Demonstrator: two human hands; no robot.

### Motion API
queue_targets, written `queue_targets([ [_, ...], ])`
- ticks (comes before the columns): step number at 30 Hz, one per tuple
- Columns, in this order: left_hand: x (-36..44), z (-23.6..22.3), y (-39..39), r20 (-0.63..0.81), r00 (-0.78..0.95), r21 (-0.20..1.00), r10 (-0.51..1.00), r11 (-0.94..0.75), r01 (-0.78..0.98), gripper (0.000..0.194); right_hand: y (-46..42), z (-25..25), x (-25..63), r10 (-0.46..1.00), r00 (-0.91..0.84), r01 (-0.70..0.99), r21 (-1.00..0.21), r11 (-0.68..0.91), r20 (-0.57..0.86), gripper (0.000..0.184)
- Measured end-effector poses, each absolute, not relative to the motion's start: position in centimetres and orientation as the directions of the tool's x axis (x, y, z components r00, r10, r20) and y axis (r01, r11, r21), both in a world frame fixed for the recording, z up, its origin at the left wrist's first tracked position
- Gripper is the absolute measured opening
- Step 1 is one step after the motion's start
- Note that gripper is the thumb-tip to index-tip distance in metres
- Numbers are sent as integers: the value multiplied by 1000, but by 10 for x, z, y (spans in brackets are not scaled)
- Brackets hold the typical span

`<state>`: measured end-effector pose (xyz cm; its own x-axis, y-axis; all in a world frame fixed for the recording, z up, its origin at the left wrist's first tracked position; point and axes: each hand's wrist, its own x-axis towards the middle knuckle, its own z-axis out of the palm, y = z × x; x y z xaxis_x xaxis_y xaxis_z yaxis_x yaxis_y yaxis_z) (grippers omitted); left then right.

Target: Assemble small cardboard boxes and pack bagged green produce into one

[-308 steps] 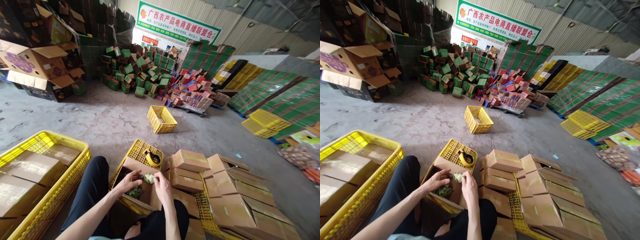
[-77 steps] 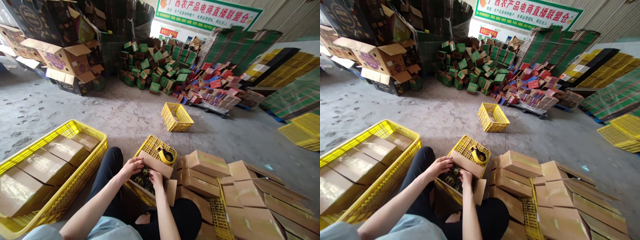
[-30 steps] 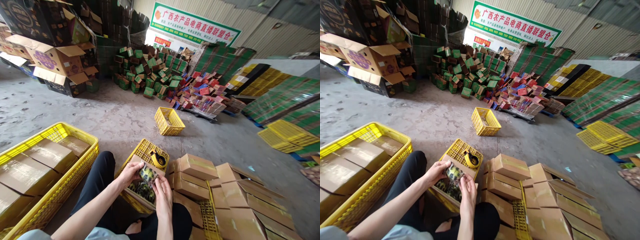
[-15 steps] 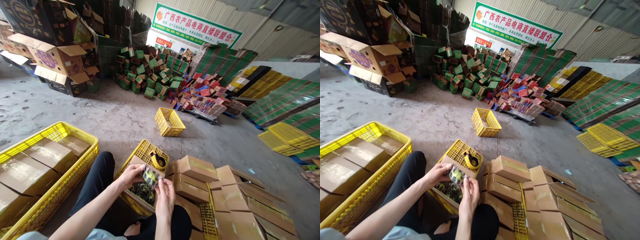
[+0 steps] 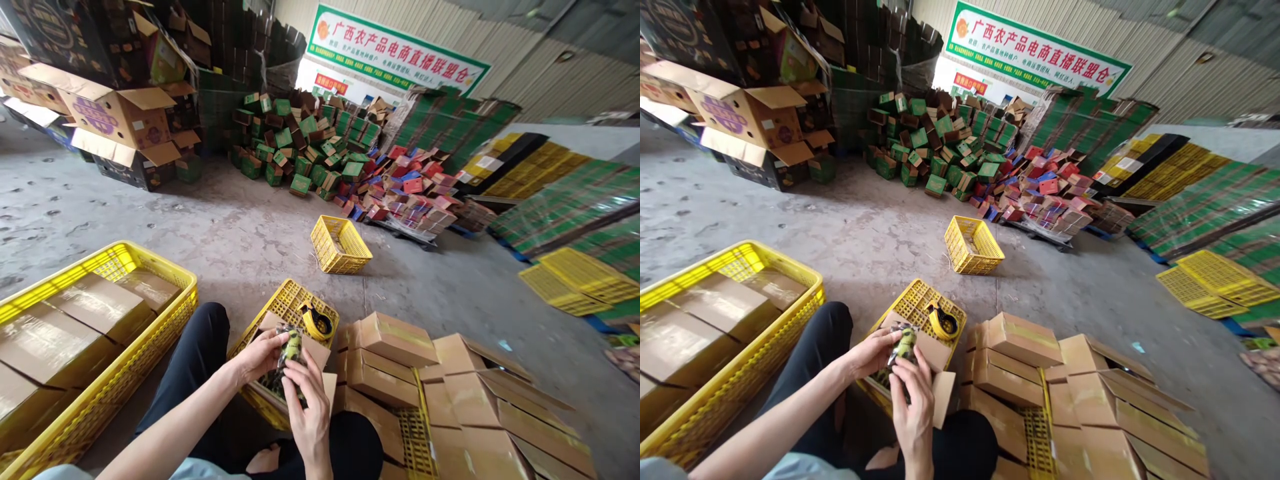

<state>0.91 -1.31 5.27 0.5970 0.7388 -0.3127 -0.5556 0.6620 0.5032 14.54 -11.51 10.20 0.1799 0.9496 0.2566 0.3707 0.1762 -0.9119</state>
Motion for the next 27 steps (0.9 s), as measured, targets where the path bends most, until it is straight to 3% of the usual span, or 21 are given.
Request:
queue_targets([
  [3,7,49,-12,-301,600,499,741,659,-563,41,-115,92,154,903,352,331,-935,124,245,24],
  [5,6,49,-12,-287,608,502,740,657,-563,42,-112,84,163,874,463,244,-969,35,149,37],
  [10,5,57,-19,-249,666,519,703,677,-521,52,-99,68,175,849,524,-17,-997,-77,-74,61],
  [16,6,56,-22,-294,676,496,676,712,-497,57,-94,74,163,868,449,-238,-965,-112,-212,59],
  [21,8,49,-19,-322,605,516,728,671,-532,51,-94,78,157,805,544,-326,-944,-58,-237,61],
  [27,2,50,-23,-320,603,510,730,670,-540,61,-93,72,165,739,626,-401,-916,32,-248,63],
])
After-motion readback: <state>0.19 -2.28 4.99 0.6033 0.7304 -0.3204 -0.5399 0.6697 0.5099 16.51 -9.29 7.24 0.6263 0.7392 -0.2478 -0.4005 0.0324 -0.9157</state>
